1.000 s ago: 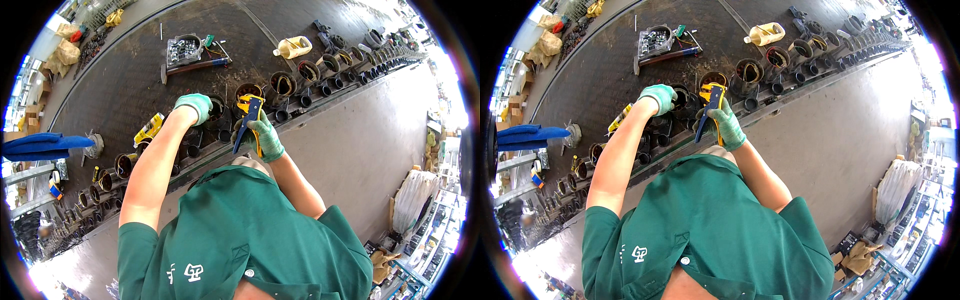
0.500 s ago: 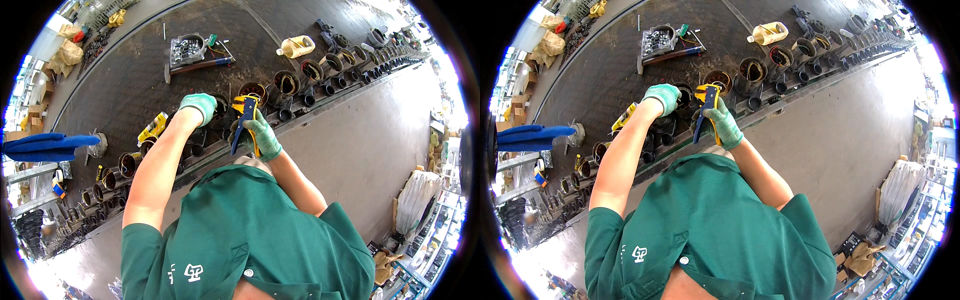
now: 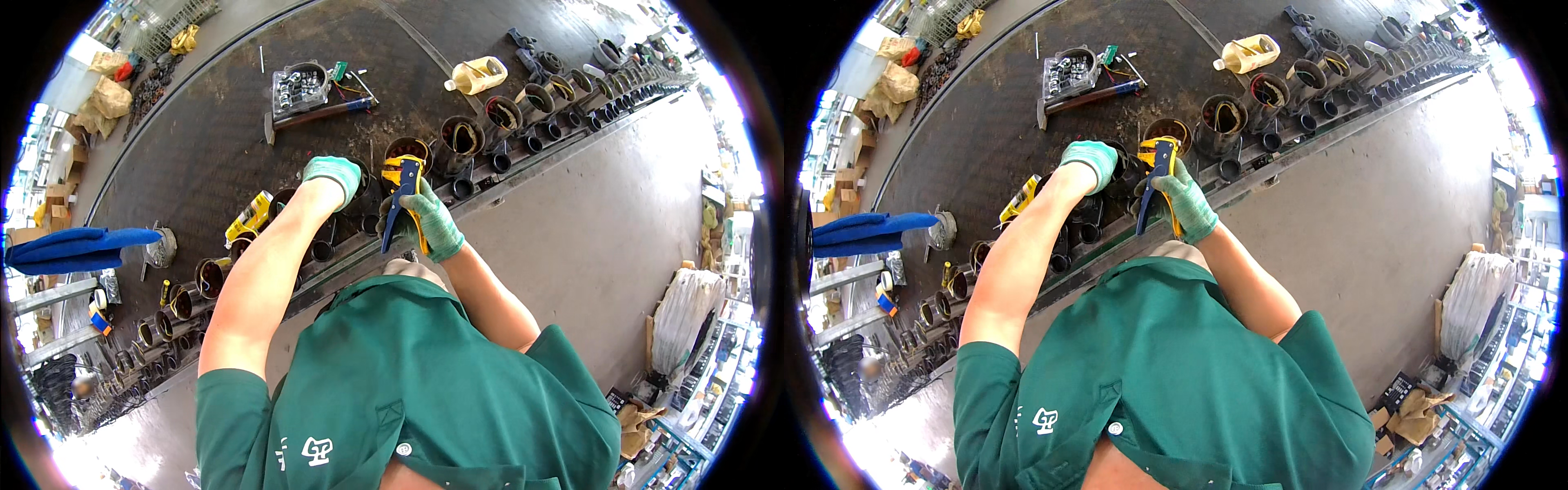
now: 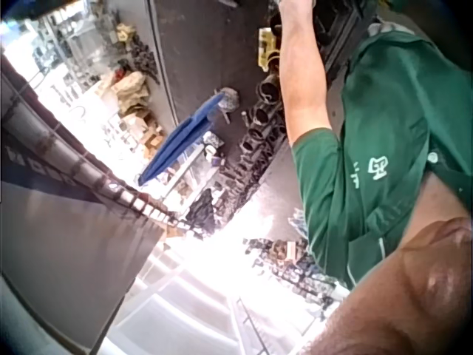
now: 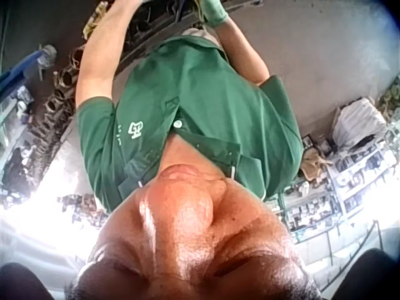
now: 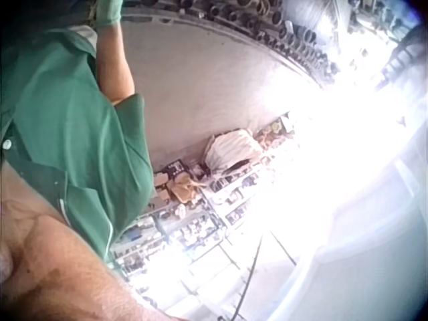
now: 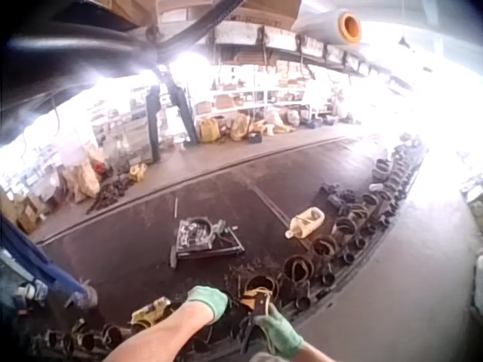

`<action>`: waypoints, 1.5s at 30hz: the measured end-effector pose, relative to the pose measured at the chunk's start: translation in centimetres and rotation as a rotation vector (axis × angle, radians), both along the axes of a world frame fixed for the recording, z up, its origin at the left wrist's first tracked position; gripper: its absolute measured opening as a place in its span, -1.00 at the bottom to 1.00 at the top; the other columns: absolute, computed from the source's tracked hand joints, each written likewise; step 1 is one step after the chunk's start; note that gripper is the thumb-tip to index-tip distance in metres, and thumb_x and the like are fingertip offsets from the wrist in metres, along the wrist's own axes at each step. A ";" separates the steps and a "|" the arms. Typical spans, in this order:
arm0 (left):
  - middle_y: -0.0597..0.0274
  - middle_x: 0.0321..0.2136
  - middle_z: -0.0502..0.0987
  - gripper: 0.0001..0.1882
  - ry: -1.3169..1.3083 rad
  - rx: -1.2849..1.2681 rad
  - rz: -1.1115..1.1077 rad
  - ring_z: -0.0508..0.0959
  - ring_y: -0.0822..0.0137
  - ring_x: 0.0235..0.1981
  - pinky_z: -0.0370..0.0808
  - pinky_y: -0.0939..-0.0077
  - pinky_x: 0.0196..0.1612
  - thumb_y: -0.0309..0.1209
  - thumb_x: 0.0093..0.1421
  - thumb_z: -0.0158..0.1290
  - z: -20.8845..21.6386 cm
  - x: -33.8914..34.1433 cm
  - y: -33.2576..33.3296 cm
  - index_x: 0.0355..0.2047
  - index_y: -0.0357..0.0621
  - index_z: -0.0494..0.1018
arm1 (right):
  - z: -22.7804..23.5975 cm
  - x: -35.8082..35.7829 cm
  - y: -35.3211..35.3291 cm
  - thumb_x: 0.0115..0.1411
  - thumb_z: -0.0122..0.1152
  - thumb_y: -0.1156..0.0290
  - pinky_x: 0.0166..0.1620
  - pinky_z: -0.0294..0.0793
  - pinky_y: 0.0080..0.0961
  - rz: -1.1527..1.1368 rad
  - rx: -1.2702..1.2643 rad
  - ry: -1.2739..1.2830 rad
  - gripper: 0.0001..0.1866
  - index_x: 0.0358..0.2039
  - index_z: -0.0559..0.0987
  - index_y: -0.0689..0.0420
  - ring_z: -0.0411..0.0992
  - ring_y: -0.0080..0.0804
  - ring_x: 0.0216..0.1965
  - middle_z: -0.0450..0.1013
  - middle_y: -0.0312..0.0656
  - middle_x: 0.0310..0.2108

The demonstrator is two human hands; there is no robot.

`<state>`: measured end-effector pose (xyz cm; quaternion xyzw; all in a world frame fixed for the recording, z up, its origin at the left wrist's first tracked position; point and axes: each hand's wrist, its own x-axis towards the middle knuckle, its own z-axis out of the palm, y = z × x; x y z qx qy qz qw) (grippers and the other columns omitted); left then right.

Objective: The person uses a yellow crimping tool to attach metal terminals to the ends of wires. They repeatedly pick up wires from a row of cylindrical holders, insert the wire ends into the tool, and squeeze the handles to crimp the terminals. The person works systematically along the line of holders.

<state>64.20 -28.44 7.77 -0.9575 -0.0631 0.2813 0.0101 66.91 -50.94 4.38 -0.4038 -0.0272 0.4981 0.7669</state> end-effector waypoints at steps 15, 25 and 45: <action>0.42 -0.34 0.57 -0.88 -0.593 -1.204 0.687 0.49 0.52 -0.35 0.49 0.57 -0.23 -0.43 0.41 0.15 -3.8 -7.3 3.8 -0.11 -0.17 0.56 | -1.1 -1.3 -0.4 0.27 0.11 0.51 -0.07 0.70 -0.24 0.055 -0.029 -0.021 -0.41 0.31 0.26 0.04 0.60 -0.26 -0.20 0.53 -0.10 -0.15; 0.28 -0.35 0.61 -0.87 -0.858 -1.117 0.526 0.52 0.47 -0.33 0.52 0.50 -0.19 -0.39 0.42 0.18 -5.9 -7.9 2.7 -0.14 -0.20 0.56 | -0.7 -3.4 1.6 0.29 0.14 0.50 -0.03 0.72 -0.17 0.012 -0.019 0.073 -0.32 0.41 0.23 -0.01 0.62 -0.25 -0.10 0.56 -0.05 -0.04; 0.41 -0.22 0.58 -0.85 -0.850 -1.165 0.565 0.52 0.56 -0.22 0.54 0.56 -0.10 -0.57 0.42 0.11 -7.9 -8.4 3.1 -0.04 -0.16 0.55 | 0.9 1.6 8.1 0.27 0.16 0.62 0.18 0.42 -0.47 0.153 -0.287 -0.887 -0.38 0.34 0.27 0.12 0.45 -0.37 -0.01 0.49 -0.20 0.02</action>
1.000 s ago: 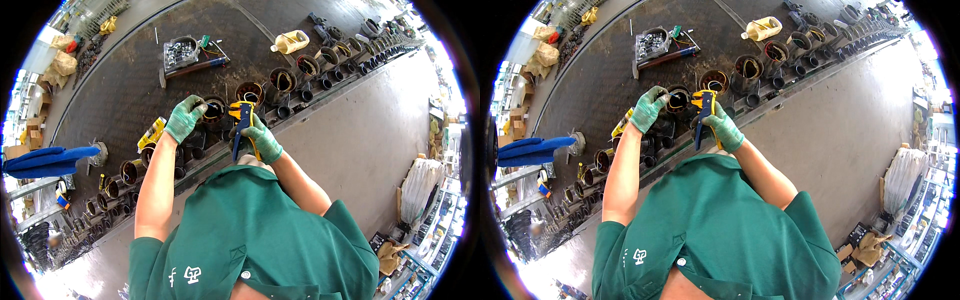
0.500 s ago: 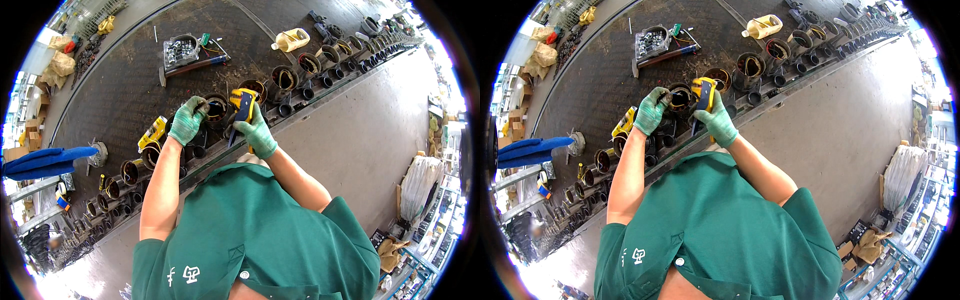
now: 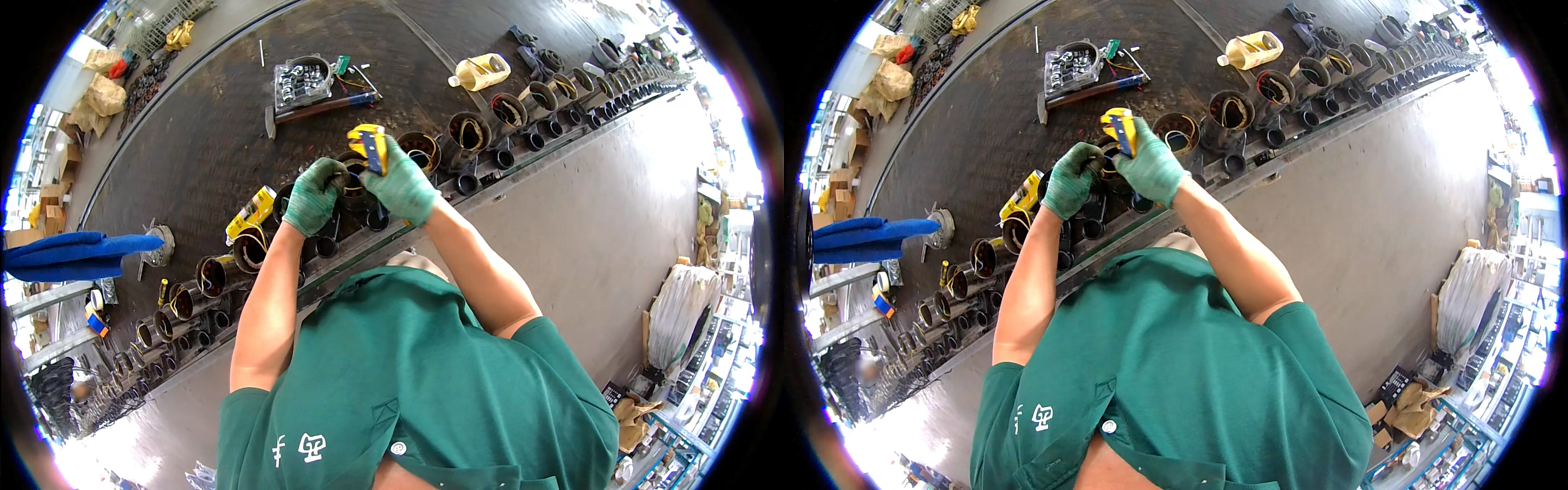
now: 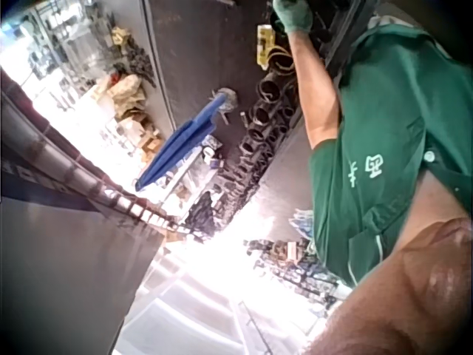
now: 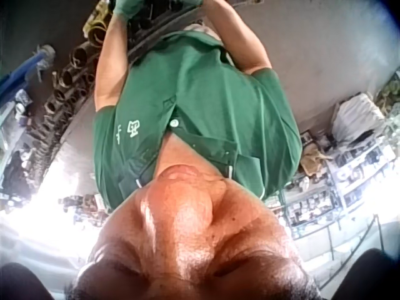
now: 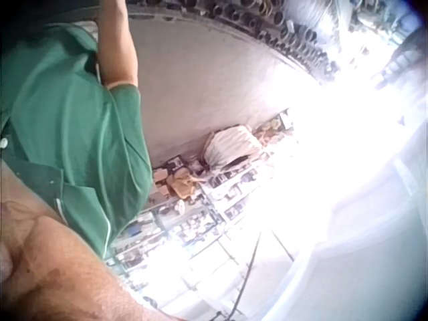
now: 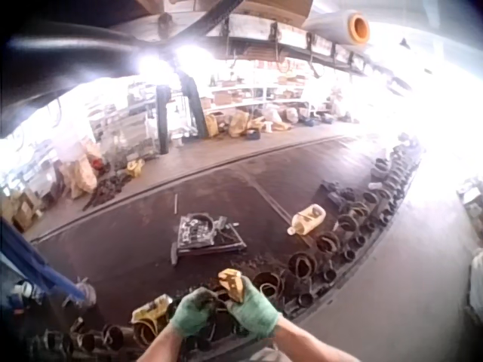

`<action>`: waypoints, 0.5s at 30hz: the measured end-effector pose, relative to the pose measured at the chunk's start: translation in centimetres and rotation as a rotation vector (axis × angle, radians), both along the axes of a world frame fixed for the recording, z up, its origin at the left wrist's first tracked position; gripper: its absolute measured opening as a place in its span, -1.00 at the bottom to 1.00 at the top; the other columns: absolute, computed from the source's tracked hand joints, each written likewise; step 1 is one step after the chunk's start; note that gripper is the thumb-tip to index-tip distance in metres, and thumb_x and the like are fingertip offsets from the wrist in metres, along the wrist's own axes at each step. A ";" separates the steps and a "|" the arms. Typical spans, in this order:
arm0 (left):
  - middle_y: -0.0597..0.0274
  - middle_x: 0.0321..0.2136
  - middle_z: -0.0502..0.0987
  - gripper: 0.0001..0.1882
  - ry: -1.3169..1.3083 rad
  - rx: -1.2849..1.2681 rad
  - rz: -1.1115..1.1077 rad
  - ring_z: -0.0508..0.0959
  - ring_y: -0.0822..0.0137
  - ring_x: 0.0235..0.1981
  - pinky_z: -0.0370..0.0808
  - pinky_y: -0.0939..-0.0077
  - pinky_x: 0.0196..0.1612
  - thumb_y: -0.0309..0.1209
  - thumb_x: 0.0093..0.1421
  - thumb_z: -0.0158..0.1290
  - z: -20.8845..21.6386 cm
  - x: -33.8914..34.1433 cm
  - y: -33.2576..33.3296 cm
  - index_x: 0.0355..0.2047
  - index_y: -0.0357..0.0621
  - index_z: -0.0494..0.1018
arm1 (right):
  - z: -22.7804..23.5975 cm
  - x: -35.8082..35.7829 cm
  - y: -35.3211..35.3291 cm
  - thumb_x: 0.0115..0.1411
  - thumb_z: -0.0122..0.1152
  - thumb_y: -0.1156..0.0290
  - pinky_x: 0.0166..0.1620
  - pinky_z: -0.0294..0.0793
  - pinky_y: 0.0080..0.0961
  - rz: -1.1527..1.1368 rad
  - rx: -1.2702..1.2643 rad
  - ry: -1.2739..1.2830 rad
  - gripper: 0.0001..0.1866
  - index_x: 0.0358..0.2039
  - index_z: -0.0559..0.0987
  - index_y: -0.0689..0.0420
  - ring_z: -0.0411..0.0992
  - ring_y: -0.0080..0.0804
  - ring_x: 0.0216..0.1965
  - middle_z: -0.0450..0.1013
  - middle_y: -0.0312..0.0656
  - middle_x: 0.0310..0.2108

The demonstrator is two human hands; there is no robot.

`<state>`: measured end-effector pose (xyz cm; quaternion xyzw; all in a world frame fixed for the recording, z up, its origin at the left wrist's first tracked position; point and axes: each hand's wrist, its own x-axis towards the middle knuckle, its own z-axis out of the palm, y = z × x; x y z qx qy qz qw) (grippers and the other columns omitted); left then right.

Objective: The person uses a yellow crimping tool to attach metal terminals to the ends of wires. They repeatedly pick up wires from a row of cylindrical holders, insert the wire ends into the tool, and squeeze the handles to crimp the terminals. The person works systematically along the line of holders.

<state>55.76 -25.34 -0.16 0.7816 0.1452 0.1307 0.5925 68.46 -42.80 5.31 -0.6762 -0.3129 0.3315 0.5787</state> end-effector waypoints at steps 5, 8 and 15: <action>0.37 -0.34 0.56 -0.91 0.002 0.162 -0.026 0.50 0.55 -0.32 0.51 0.56 -0.20 -0.47 0.44 0.13 1.1 0.7 -0.2 -0.10 -0.19 0.53 | 2.2 2.6 -3.8 0.23 0.20 0.65 0.04 0.47 -0.57 -0.288 0.255 0.040 -0.36 0.34 0.34 0.11 0.40 -0.60 -0.10 0.45 -0.35 0.00; 0.39 -0.39 0.54 -0.88 0.037 0.078 -0.010 0.48 0.55 -0.34 0.51 0.56 -0.22 -0.41 0.46 0.13 1.8 0.3 -0.4 -0.11 -0.19 0.53 | 2.1 3.8 -5.9 0.21 0.27 0.62 0.01 0.47 -0.63 -0.305 0.142 0.117 -0.41 0.28 0.43 0.13 0.40 -0.66 -0.11 0.49 -0.40 -0.07; 0.10 -0.13 0.58 -0.68 0.159 0.622 -0.203 0.60 0.03 -0.13 0.55 0.26 -0.02 -0.46 0.19 0.30 5.2 1.4 0.3 -0.07 -0.22 0.52 | -2.1 2.4 -9.5 0.23 0.26 0.63 -0.13 0.58 -0.55 -0.361 0.052 0.360 -0.41 0.28 0.42 0.14 0.51 -0.56 -0.24 0.51 -0.32 -0.18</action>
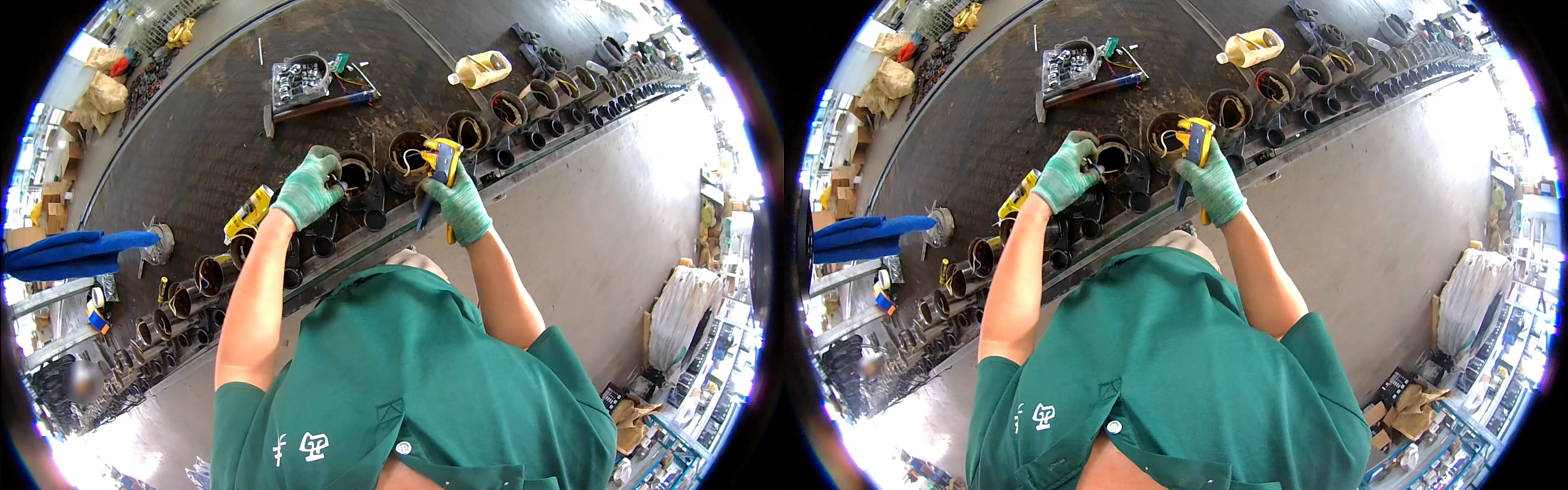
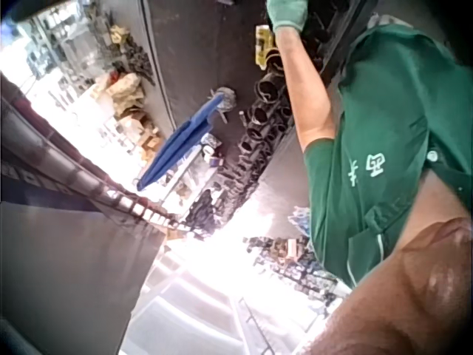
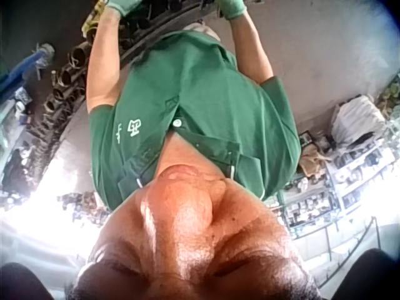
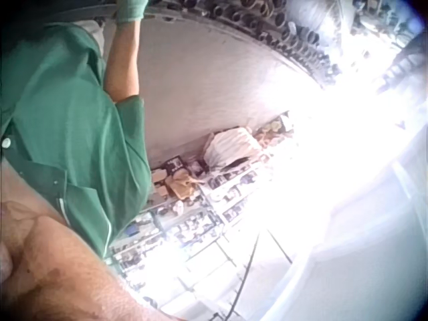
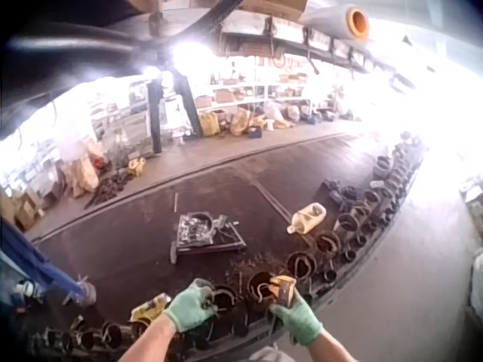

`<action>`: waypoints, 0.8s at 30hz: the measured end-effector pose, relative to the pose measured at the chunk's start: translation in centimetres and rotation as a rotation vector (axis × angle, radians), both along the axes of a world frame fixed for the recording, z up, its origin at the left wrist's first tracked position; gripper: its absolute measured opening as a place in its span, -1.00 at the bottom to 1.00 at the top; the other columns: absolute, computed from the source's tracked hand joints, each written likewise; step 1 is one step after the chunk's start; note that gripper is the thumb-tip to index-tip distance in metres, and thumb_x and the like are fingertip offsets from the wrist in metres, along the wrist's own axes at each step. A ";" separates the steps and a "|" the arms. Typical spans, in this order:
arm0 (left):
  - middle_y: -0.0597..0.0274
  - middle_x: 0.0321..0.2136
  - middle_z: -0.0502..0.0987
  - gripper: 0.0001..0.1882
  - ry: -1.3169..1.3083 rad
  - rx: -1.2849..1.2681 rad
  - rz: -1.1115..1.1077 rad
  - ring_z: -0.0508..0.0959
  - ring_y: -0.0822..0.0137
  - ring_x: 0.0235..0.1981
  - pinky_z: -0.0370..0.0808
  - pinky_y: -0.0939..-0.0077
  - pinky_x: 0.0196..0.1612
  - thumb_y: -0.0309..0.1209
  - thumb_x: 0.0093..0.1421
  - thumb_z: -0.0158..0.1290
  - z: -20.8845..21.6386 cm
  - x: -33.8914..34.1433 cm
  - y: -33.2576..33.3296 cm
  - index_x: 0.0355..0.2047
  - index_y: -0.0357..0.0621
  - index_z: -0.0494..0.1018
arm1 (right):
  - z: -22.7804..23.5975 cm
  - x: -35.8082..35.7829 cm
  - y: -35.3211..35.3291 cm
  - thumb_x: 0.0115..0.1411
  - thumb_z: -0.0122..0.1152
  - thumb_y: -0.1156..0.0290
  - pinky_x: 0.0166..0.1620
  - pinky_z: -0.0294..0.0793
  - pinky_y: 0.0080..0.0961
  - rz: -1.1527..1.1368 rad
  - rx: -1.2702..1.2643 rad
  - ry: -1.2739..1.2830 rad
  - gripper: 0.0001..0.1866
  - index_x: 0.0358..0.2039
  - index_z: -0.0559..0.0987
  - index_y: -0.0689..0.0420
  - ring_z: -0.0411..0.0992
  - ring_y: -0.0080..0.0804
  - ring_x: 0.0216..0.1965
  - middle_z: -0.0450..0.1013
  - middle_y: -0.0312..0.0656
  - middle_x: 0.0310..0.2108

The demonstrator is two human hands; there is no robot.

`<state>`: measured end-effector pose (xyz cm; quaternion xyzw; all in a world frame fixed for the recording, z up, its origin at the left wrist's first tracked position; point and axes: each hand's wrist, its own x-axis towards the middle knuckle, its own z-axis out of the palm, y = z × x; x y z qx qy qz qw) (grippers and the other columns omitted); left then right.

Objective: The person uses a yellow crimping tool to attach metal terminals to the ends of wires. They repeatedly pick up wires from a row of cylindrical holders, insert the wire ends into the tool, and squeeze the handles to crimp the terminals. The person works systematically along the line of holders.

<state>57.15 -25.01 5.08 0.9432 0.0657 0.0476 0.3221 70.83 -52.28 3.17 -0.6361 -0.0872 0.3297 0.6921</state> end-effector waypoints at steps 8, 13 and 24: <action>-0.11 -0.08 0.65 -0.59 0.683 0.363 -0.311 0.63 -0.17 -0.02 0.57 0.05 0.03 -0.46 0.16 0.27 4.1 6.2 -2.0 0.05 -0.12 0.54 | -1.3 -1.1 -0.9 0.27 0.21 0.62 -0.22 0.57 -0.55 0.010 0.015 0.091 -0.48 0.24 0.45 0.07 0.50 -0.56 -0.35 0.51 -0.34 -0.27; -0.19 -0.07 0.63 -0.63 0.441 0.265 -0.084 0.61 -0.21 0.00 0.55 0.02 0.04 -0.48 0.20 0.15 2.9 5.5 -2.1 0.04 -0.13 0.53 | -0.7 -0.9 -1.8 0.30 0.23 0.59 -0.25 0.63 -0.45 -0.026 0.052 0.137 -0.47 0.27 0.40 0.08 0.55 -0.49 -0.36 0.52 -0.28 -0.30; 0.50 -0.42 0.52 -0.78 0.122 -0.671 0.296 0.39 0.64 -0.43 0.38 0.67 -0.34 -0.49 0.40 0.12 0.5 -0.2 0.4 0.03 -0.20 0.59 | -0.7 -1.3 -2.1 0.30 0.20 0.58 -0.34 0.63 -0.42 -0.070 0.040 0.173 -0.50 0.24 0.38 0.12 0.56 -0.42 -0.44 0.51 -0.24 -0.36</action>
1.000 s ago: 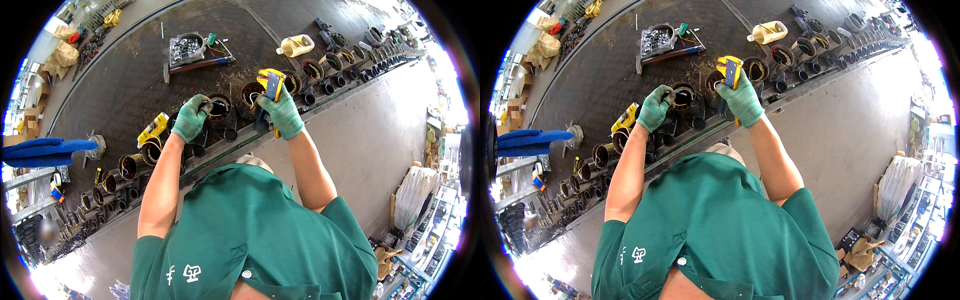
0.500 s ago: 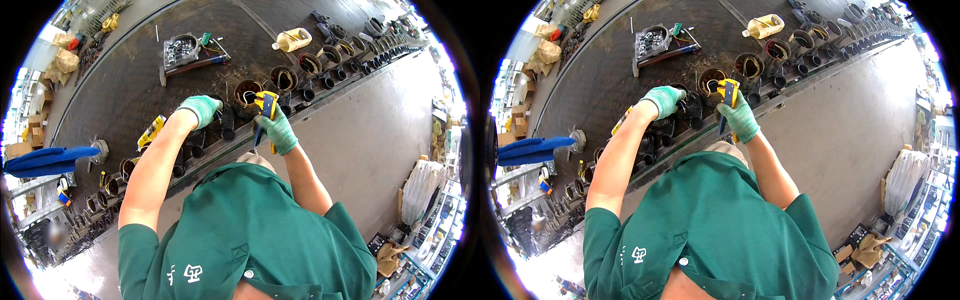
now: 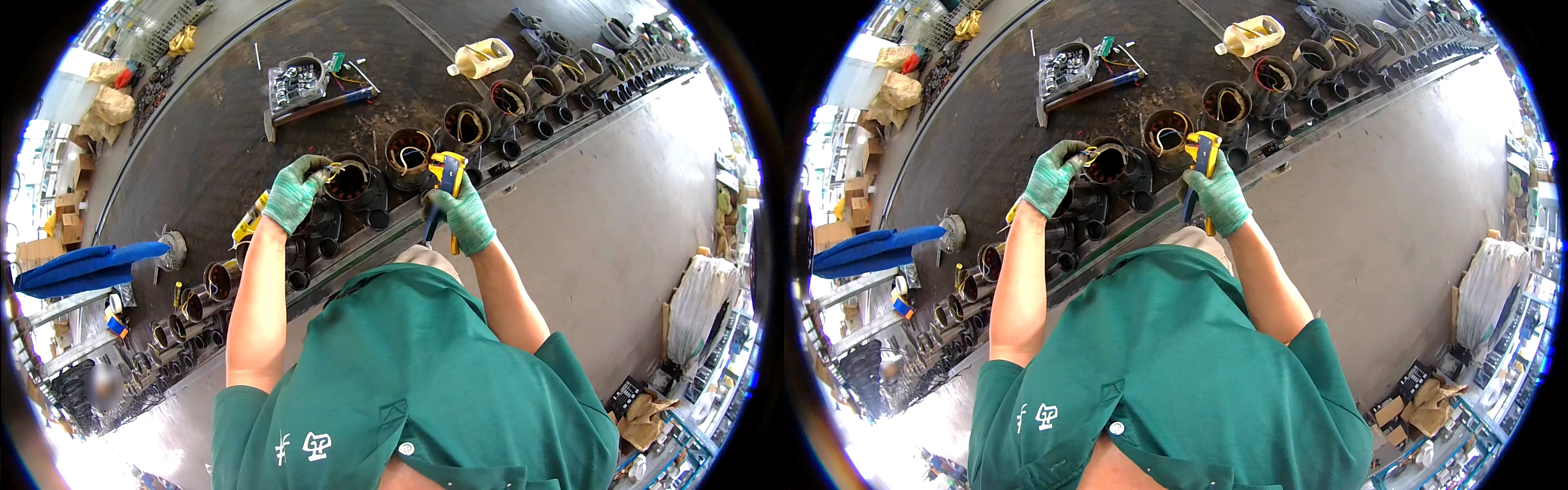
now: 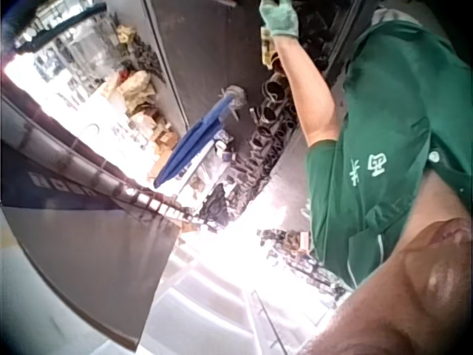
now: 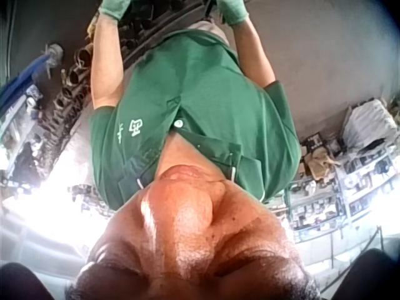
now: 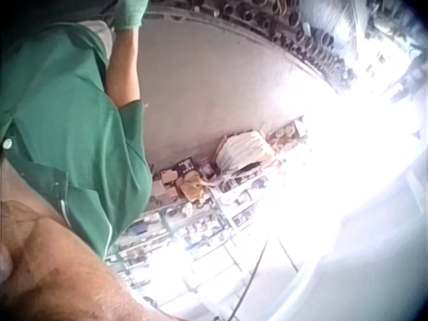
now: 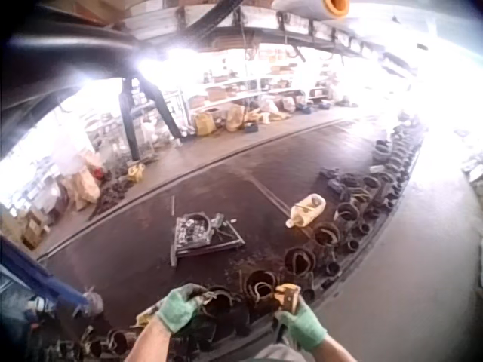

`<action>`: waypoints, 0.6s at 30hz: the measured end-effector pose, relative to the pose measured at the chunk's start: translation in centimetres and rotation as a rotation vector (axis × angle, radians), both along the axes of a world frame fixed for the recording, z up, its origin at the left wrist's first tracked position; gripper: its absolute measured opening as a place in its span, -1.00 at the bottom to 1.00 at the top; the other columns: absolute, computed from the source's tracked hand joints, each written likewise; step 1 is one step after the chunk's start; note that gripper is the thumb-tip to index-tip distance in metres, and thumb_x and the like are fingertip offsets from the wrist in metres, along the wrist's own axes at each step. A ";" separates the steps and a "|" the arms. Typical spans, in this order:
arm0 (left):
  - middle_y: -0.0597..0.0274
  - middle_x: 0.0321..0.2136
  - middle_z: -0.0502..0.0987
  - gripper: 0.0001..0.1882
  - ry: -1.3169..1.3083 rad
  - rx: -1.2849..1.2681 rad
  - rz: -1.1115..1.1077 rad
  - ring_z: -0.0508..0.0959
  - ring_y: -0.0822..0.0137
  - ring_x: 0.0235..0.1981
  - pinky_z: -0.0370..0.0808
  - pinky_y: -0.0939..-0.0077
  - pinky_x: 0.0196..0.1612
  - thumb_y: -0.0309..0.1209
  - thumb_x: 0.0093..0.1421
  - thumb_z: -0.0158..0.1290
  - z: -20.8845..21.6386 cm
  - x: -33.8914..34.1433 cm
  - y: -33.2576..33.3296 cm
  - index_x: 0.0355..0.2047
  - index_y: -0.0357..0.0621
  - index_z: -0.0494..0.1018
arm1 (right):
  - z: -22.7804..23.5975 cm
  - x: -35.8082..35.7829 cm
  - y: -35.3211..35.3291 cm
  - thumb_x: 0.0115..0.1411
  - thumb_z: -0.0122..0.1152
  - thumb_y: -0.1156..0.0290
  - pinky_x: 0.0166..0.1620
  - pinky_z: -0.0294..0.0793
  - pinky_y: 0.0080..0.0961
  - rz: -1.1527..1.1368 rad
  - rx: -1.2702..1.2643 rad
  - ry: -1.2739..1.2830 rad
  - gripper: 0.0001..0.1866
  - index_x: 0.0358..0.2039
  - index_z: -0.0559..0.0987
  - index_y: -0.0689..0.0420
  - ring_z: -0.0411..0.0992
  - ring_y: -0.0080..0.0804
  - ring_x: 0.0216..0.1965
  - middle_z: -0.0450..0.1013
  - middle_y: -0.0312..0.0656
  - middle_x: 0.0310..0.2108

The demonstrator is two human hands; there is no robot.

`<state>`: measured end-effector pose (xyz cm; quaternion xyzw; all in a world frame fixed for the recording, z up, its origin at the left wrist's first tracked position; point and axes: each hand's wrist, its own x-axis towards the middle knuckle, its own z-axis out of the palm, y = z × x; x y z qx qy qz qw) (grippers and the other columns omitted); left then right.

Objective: The person uses a yellow crimping tool to attach metal terminals to the ends of wires. They repeatedly pick up wires from a row of cylindrical holders, insert the wire ends into the tool, and squeeze the handles to crimp the terminals. The person works systematically along the line of holders.

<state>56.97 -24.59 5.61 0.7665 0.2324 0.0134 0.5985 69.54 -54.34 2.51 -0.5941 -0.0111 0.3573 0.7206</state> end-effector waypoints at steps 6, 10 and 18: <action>0.50 -0.37 0.55 -0.80 -0.040 -0.031 0.043 0.41 0.66 -0.45 0.42 0.70 -0.36 -0.50 0.42 0.11 -0.6 -0.3 -0.6 0.02 -0.14 0.58 | 0.2 -0.3 1.2 0.26 0.22 0.55 -0.19 0.67 -0.36 0.046 0.055 -0.123 -0.44 0.28 0.37 0.12 0.59 -0.40 -0.31 0.56 -0.22 -0.23; 0.37 -0.33 0.60 -0.82 -0.072 -0.021 0.080 0.49 0.59 -0.38 0.48 0.67 -0.29 -0.59 0.40 0.09 -1.3 -0.5 -1.3 -0.02 -0.19 0.56 | 0.1 -1.0 3.4 0.23 0.21 0.56 0.02 0.62 -0.41 0.176 0.165 0.027 -0.38 0.32 0.35 0.15 0.59 -0.40 -0.12 0.58 -0.17 -0.12; 0.34 -0.21 0.58 -0.85 -0.177 -0.051 0.026 0.55 0.53 -0.20 0.55 0.54 -0.08 -0.48 0.44 0.07 -2.1 -2.0 -0.9 -0.02 -0.20 0.50 | -0.3 -1.4 9.3 0.21 0.32 0.46 -0.13 0.56 -0.39 0.206 -0.122 -0.392 -0.38 0.25 0.30 0.18 0.51 -0.39 -0.25 0.51 -0.10 -0.21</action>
